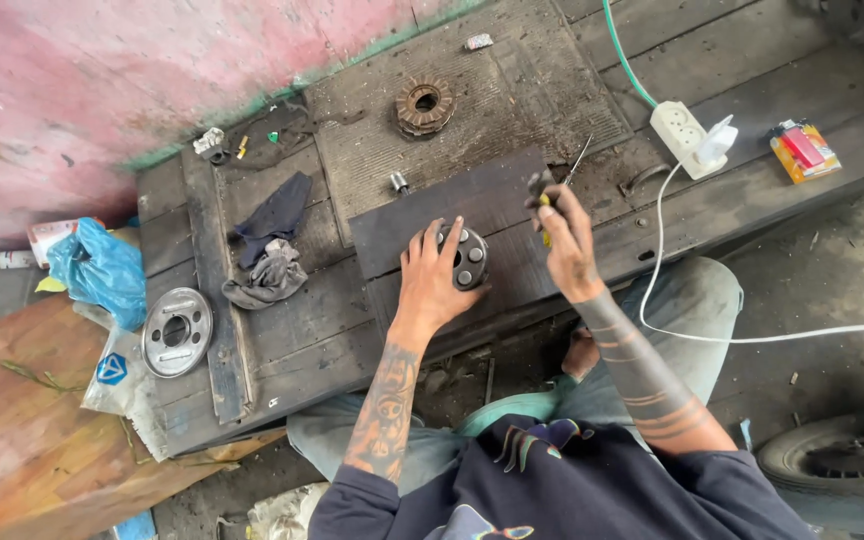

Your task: Cleaning a motorcycle clutch component using a small brush on a wooden workbench.

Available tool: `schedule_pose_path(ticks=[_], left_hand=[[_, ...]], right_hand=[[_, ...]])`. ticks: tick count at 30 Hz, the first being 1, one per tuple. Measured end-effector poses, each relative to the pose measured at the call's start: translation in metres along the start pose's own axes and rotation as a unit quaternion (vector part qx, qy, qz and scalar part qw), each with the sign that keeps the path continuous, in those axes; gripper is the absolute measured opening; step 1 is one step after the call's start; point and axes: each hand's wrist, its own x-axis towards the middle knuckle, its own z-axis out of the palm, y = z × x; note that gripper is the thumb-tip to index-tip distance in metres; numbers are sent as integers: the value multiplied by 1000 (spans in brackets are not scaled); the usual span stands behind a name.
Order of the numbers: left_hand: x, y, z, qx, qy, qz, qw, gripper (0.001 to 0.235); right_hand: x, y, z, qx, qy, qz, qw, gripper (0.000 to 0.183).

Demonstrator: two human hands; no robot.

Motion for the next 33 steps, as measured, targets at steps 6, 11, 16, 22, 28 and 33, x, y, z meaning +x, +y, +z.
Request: schedule_pose_path(ticks=[6,11,16,22,28,33], left_hand=[[-15,-22,-5,-211,40,8,977,110],[-31,-30,-3,-328,79,28,941,104],[-37,-47,16,-472,150,28,868,87],[-37,-47,15,-621,195,34,759,83],[-40,-47,12,-548,237,39,801,74],[-45,-44,20,-515,295,0,805,66]], right_hand=[[-39,14,3,-148,-62,66,985,30],[-52,-48,14,-159,-116,68,978,36],[-80,-43,7,-165,-154,88,970,46],[-85,-49,3,-202,-137,119,962,52],[-79,-62,69,-179,-162,112,964,49],[-87,-52,106,-161,-149,80,972,52]])
